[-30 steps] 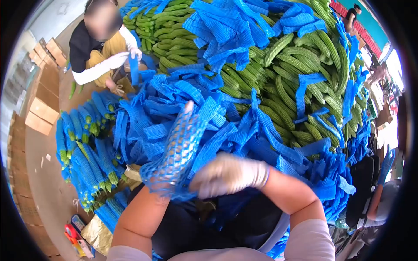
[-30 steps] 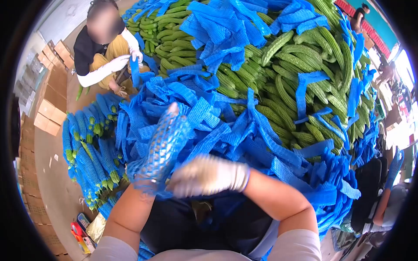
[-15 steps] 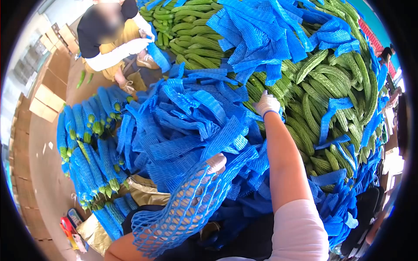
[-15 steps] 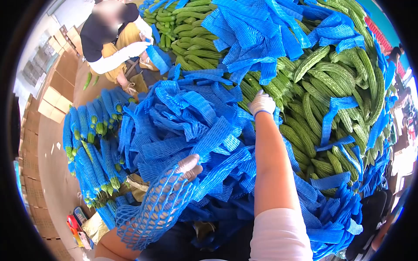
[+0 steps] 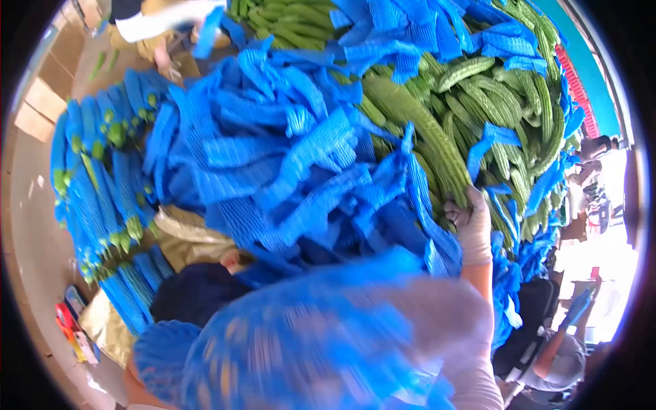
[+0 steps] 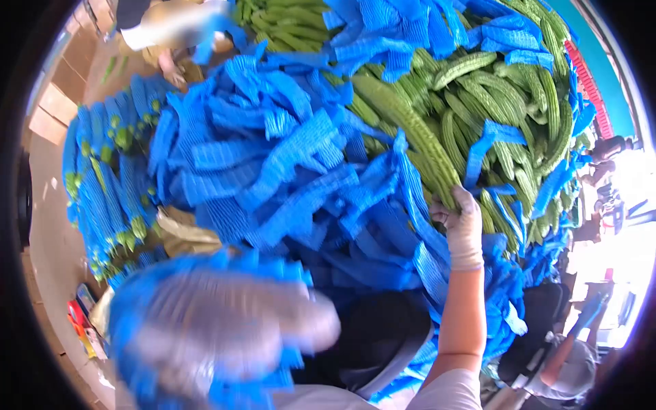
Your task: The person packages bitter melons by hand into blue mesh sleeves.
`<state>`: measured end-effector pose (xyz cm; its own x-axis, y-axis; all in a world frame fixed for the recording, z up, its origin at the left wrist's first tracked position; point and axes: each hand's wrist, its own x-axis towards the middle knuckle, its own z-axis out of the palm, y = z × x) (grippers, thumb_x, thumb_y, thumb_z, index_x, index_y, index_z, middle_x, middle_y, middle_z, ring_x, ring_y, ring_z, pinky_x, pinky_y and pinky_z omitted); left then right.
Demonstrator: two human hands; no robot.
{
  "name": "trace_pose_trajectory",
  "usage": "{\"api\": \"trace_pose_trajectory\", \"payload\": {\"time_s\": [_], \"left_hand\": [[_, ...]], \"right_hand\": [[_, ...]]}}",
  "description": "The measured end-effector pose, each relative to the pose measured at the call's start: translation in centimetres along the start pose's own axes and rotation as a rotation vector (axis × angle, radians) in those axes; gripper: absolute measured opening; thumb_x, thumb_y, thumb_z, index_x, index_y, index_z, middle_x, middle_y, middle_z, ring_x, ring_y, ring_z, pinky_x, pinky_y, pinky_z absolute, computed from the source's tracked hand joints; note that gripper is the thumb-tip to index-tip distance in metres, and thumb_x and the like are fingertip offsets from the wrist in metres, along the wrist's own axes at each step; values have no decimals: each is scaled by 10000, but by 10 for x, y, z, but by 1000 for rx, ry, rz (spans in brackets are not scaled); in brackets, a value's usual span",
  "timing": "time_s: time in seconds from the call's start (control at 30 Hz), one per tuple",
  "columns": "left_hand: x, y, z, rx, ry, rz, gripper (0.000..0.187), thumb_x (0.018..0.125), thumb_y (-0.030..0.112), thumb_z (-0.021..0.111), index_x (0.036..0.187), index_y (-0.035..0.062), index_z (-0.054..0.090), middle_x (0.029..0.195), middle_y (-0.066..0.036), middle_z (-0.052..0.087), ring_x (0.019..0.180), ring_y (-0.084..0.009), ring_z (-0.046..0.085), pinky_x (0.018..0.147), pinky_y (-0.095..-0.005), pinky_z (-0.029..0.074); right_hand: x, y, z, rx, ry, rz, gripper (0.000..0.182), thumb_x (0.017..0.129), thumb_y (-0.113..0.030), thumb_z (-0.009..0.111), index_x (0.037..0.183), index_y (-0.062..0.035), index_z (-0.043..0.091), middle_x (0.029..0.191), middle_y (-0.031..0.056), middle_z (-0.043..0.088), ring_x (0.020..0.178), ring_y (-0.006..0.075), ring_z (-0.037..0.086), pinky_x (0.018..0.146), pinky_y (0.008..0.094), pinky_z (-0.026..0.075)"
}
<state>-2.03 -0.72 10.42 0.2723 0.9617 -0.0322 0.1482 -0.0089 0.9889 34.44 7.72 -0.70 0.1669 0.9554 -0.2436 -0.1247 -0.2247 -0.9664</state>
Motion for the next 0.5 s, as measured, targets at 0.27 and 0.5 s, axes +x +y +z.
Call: {"api": "trace_pose_trajectory", "payload": {"time_s": [0.27,0.5], "left_hand": [[-2,-2,10,67,67,146,552,968,194,505,1460,58,298,1419,-151,397,1232,-224,457,976,-268,401],[1,-3,7,82,152,230,619,938,189,553,1468,48,265,1364,-178,445,1154,-258,523,907,-308,457]], "right_hand": [[-113,-35,19,486,-173,-127,535,877,-342,628,1242,31,511,1068,181,619,825,231,616,536,284,568],[-139,-40,65,336,-180,-163,510,887,-380,608,1150,52,550,961,168,637,742,206,601,595,271,502]]}}
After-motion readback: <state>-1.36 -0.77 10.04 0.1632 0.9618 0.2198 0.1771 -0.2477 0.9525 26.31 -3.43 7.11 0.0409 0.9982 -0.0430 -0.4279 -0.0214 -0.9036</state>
